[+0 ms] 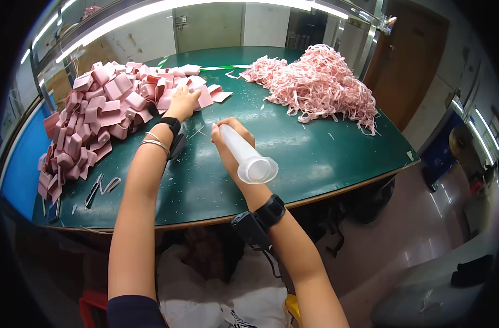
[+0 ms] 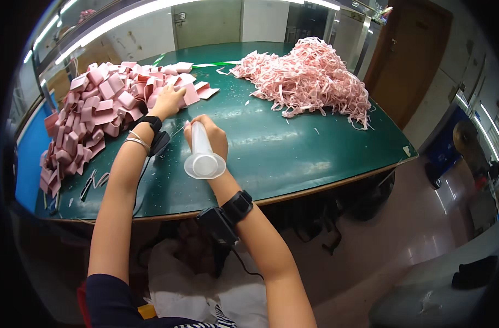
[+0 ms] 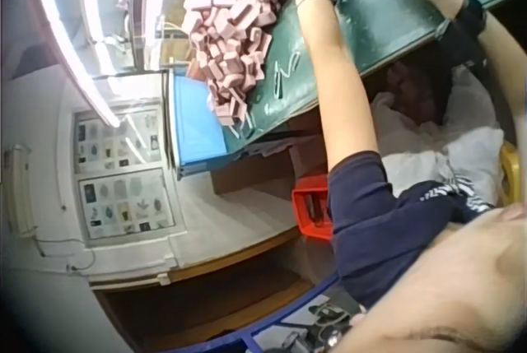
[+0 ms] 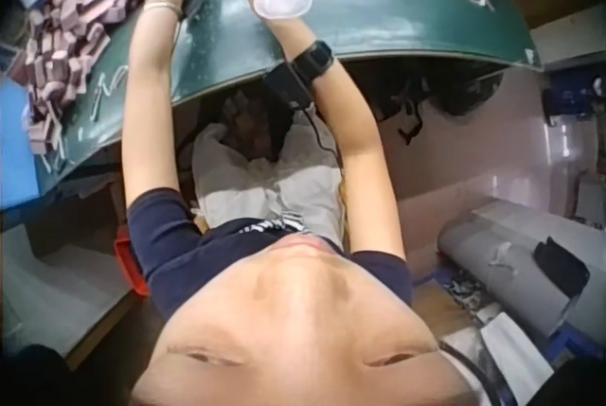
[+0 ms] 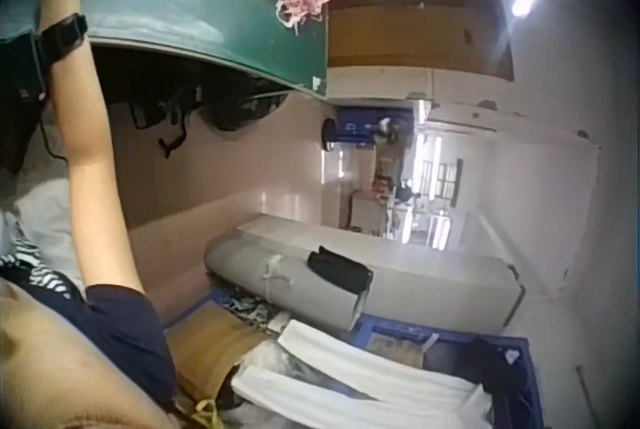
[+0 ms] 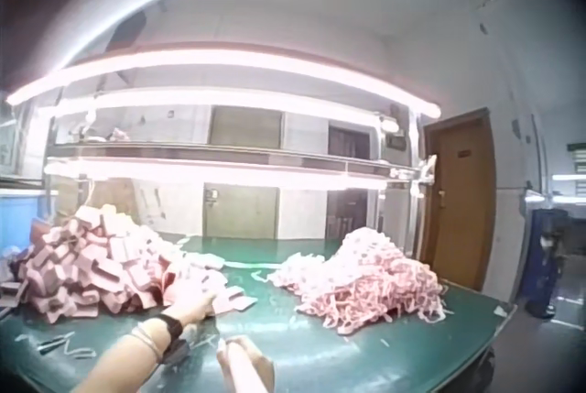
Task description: Forming pink paper packaging components by rolling them around a cylindrical plastic tool.
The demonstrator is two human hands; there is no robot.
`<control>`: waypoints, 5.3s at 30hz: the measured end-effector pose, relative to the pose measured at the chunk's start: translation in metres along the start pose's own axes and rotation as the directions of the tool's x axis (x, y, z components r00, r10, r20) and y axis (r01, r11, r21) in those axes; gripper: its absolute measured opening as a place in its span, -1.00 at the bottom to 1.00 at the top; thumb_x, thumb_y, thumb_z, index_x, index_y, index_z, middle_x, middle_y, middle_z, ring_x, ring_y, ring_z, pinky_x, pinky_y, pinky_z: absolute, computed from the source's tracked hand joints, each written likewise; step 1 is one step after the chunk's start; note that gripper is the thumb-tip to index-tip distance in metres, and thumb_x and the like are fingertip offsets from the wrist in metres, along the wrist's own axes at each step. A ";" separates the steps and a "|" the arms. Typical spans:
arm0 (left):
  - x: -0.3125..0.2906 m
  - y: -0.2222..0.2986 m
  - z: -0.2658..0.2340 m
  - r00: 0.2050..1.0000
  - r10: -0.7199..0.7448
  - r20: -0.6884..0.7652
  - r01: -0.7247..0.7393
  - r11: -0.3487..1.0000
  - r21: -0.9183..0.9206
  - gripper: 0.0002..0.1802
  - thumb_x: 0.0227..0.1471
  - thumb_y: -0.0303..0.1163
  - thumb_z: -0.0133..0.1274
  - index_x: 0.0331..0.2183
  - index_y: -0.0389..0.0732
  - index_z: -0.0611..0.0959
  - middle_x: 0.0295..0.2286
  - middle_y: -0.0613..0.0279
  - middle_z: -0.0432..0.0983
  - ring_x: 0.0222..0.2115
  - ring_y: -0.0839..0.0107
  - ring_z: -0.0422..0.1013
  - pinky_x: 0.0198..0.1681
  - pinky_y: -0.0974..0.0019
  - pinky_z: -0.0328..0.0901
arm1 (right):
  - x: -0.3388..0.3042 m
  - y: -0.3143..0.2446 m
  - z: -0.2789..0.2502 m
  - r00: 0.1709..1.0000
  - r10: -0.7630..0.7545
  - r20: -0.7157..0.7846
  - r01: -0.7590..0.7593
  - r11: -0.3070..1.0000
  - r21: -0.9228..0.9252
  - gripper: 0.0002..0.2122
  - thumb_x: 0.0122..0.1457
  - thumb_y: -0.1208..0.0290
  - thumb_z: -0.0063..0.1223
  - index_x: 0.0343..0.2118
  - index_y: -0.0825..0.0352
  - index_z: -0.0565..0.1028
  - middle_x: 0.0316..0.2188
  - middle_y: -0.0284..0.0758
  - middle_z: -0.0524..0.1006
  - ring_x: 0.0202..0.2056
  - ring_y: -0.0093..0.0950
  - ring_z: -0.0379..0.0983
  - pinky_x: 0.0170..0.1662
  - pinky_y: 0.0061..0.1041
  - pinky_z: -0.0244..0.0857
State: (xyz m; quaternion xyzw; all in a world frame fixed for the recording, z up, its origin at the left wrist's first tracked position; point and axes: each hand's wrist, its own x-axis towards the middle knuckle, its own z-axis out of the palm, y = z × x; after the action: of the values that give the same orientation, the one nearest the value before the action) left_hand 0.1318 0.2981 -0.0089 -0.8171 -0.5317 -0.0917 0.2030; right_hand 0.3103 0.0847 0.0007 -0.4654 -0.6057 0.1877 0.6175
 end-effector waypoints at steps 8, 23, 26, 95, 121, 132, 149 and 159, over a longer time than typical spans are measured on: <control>-0.108 0.055 -0.105 0.929 0.256 -0.266 -0.365 0.744 -0.559 -0.40 -0.46 -0.46 0.18 -0.22 -0.13 0.37 -0.26 -0.01 0.17 -0.26 0.10 0.22 -0.13 0.24 0.18 | 0.013 0.026 -0.004 0.997 0.065 0.048 -0.079 0.905 0.418 -0.82 0.06 0.31 0.00 -0.40 0.33 0.46 -0.48 -0.37 0.51 -0.45 -0.55 0.44 -0.36 -0.61 0.26; -0.185 0.069 -0.111 0.988 -0.083 0.129 0.140 0.142 -0.980 -0.57 -0.08 -0.36 0.08 -0.14 -0.35 0.44 -0.42 0.24 0.48 -0.45 0.53 0.41 -0.38 0.48 0.30 | -0.003 0.001 -0.008 0.842 0.076 0.534 -0.418 0.717 0.557 -0.77 0.08 0.31 -0.04 -0.33 0.41 0.45 -0.39 -0.31 0.49 -0.33 -0.54 0.43 -0.19 -0.58 0.29; -0.184 0.071 -0.108 0.991 -0.079 0.112 0.124 0.168 -0.978 -0.64 -0.03 -0.34 0.02 -0.22 -0.40 0.51 -0.48 0.24 0.51 -0.50 0.54 0.42 -0.42 0.50 0.31 | -0.006 0.003 -0.004 0.838 0.089 0.538 -0.452 0.665 0.595 -0.77 0.09 0.32 -0.04 -0.33 0.40 0.45 -0.38 -0.31 0.49 -0.33 -0.55 0.44 -0.20 -0.59 0.29; -0.181 0.059 -0.085 0.958 -0.283 0.051 0.028 -0.086 -0.996 -0.68 0.08 -0.30 -0.08 -0.34 -0.40 0.57 -0.48 0.27 0.51 -0.52 0.66 0.37 -0.47 0.57 0.25 | -0.021 -0.009 0.009 0.785 -0.115 0.609 -0.124 0.934 0.335 -0.82 0.09 0.35 -0.02 -0.39 0.38 0.48 -0.39 -0.42 0.50 -0.32 -0.64 0.35 -0.21 -0.66 0.19; -0.180 0.056 -0.082 0.996 -0.020 0.088 0.077 -0.319 -0.945 -0.44 0.00 -0.37 0.01 -0.02 -0.42 0.23 -0.24 0.05 0.42 -0.25 0.40 0.42 -0.16 0.38 0.33 | -0.027 -0.011 0.015 0.915 -0.162 0.369 0.143 0.987 0.079 -0.85 0.04 0.30 0.05 -0.44 0.28 0.49 -0.53 -0.24 0.51 -0.42 -0.47 0.48 -0.28 -0.55 0.27; -0.175 0.047 -0.083 0.938 -0.324 0.127 0.019 -0.315 -0.949 -0.52 0.00 -0.35 0.01 -0.10 -0.42 0.28 -0.30 0.07 0.45 -0.29 0.42 0.42 -0.21 0.39 0.34 | -0.018 -0.017 -0.004 0.926 -0.056 0.373 -0.255 0.636 0.729 -0.76 0.12 0.29 -0.07 -0.36 0.40 0.47 -0.16 -0.22 0.46 -0.15 -0.54 0.35 0.04 -0.59 0.05; -0.181 0.056 -0.095 0.973 -0.230 -0.005 0.004 0.038 -0.999 -0.71 -0.10 -0.25 0.14 -0.42 -0.31 0.59 -0.55 0.37 0.46 -0.54 0.69 0.29 -0.50 0.55 0.23 | 0.006 -0.013 0.024 0.859 -0.091 0.504 -0.232 0.809 0.540 -0.76 0.11 0.26 -0.07 -0.37 0.36 0.48 -0.35 -0.35 0.49 -0.28 -0.60 0.38 -0.18 -0.62 0.22; -0.180 0.055 -0.096 0.973 -0.228 -0.016 0.016 0.134 -0.991 -0.72 -0.06 -0.24 0.12 -0.44 -0.30 0.57 -0.57 0.40 0.43 -0.55 0.70 0.28 -0.51 0.59 0.20 | 0.004 -0.017 0.021 0.848 -0.105 0.519 -0.198 0.846 0.496 -0.76 0.11 0.29 -0.07 -0.36 0.40 0.45 -0.33 -0.28 0.51 -0.24 -0.54 0.40 -0.11 -0.58 0.22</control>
State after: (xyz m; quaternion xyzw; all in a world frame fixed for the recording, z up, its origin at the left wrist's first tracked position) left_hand 0.1131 0.0878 -0.0015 -0.6936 -0.3882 -0.4988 -0.3456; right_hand 0.2859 0.0869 0.0136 -0.2214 -0.6632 0.4836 0.5266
